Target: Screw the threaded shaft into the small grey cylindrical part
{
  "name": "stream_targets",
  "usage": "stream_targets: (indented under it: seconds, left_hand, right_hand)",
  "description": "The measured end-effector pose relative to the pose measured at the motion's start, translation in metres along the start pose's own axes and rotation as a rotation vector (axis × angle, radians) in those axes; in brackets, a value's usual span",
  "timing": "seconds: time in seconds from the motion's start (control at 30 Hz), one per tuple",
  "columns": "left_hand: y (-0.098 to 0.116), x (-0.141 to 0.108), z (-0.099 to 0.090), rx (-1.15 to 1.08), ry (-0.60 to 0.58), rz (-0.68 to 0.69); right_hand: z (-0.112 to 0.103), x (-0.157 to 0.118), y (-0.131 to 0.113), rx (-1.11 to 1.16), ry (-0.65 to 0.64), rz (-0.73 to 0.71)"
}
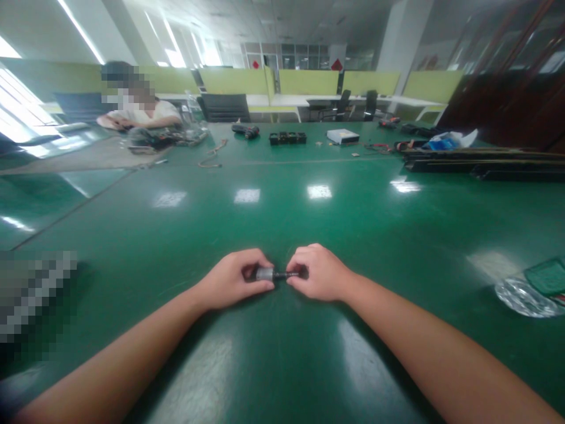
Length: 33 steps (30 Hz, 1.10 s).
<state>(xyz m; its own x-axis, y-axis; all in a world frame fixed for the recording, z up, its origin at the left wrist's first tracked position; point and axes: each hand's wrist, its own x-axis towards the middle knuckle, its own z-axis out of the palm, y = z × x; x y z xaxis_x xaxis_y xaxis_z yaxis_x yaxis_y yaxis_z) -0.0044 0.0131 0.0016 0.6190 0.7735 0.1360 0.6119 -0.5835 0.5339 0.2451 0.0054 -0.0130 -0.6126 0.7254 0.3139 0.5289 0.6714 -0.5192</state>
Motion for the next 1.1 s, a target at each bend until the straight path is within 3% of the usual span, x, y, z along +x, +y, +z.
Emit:
stream_targets:
  seconds: [0.6, 0.9, 1.0, 1.1]
  left_hand:
    - [0.001, 0.000, -0.001, -0.009, -0.004, -0.011]
    - [0.001, 0.000, -0.001, -0.011, -0.003, 0.000]
    - [0.000, 0.000, -0.001, -0.009, 0.003, -0.002]
    - [-0.001, 0.000, 0.000, -0.009, 0.001, -0.004]
  right_hand:
    - [-0.018, -0.005, 0.019, 0.021, -0.005, -0.012]
    - [-0.013, -0.004, 0.016, 0.051, 0.012, -0.039]
    - [-0.006, -0.003, 0.011, 0.120, 0.046, 0.048]
    - [-0.001, -0.003, 0.005, 0.345, 0.015, 0.172]
